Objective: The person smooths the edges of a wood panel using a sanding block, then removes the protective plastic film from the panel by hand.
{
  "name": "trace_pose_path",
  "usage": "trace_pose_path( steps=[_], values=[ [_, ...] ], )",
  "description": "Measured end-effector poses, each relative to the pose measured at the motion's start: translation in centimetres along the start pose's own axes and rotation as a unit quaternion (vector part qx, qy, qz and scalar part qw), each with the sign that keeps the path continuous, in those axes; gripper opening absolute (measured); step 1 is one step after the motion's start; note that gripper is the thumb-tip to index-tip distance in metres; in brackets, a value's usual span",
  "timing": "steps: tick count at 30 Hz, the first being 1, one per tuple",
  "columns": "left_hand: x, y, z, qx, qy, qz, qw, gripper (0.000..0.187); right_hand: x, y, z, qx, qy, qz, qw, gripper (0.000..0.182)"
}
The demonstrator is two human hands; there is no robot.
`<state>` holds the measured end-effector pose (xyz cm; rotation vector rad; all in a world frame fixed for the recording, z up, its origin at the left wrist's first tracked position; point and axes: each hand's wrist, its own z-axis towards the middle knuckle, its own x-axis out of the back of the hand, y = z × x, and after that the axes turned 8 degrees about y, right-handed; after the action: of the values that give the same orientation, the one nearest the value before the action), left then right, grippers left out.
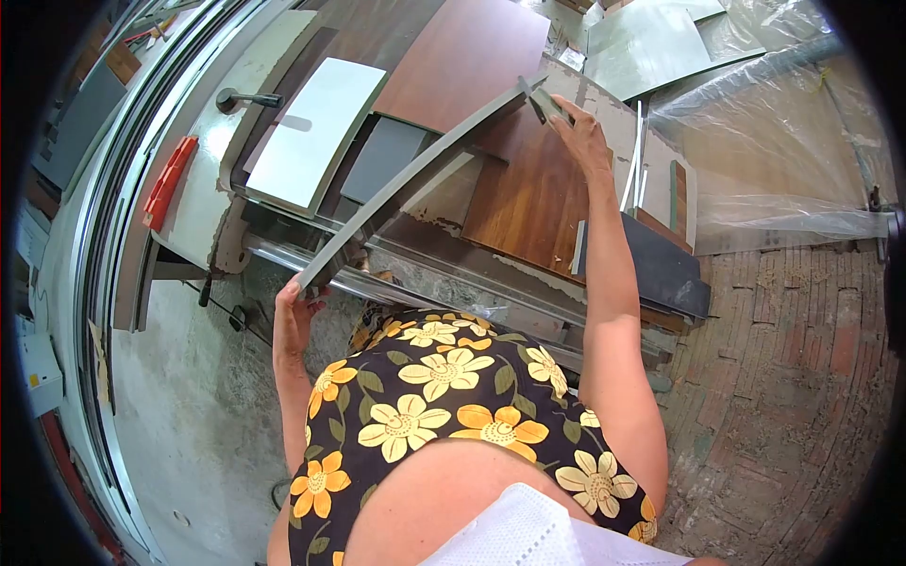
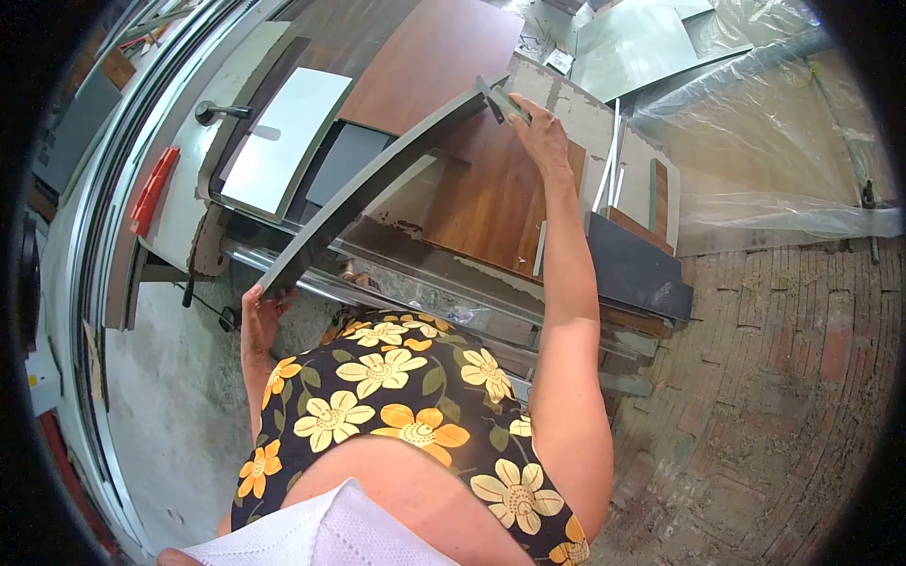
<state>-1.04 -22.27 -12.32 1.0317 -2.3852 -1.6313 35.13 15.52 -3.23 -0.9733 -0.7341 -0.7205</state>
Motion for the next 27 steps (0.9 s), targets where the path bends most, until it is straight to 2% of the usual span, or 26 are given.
trace_pose_path(
  steps=[5,11,14,16,18,21,24,27],
  values=[
    [0.2,-0.2,0.1,0.018,0.010,-0.014,1.000,0.061,-0.9,0.9,0.8,-0.025,0.064,-0.028,0.997,0.039],
    [0.8,-0.6,0.7,0.032,0.016,-0.037,0.999,0.061,-3.2,3.0,0.0,-0.114,0.153,-0.011,0.982,0.041],
    [0.7,0.0,0.9,0.045,0.016,-0.040,0.998,0.060,-4.9,5.1,-0.4,-0.218,0.057,-0.053,0.973,0.040],
    [0.9,0.2,1.1,0.057,0.014,-0.043,0.997,0.059,-5.7,4.6,-1.5,-0.208,0.060,-0.094,0.972,0.033],
    [0.4,0.5,0.9,0.059,0.020,-0.052,0.997,0.057,-5.6,4.1,-1.4,-0.246,0.035,-0.107,0.963,0.033],
    [0.4,0.7,0.9,0.061,0.014,-0.061,0.996,0.055,-5.8,3.7,-1.3,-0.230,0.022,-0.153,0.961,0.033],
    [0.4,0.8,1.0,0.061,0.000,-0.068,0.996,0.055,-5.5,4.0,-0.5,-0.227,-0.036,-0.197,0.953,0.034],
    [0.2,1.0,0.9,0.062,0.001,-0.071,0.996,0.054,-4.6,3.0,-0.2,-0.259,-0.060,-0.204,0.942,0.038]
  ],
)
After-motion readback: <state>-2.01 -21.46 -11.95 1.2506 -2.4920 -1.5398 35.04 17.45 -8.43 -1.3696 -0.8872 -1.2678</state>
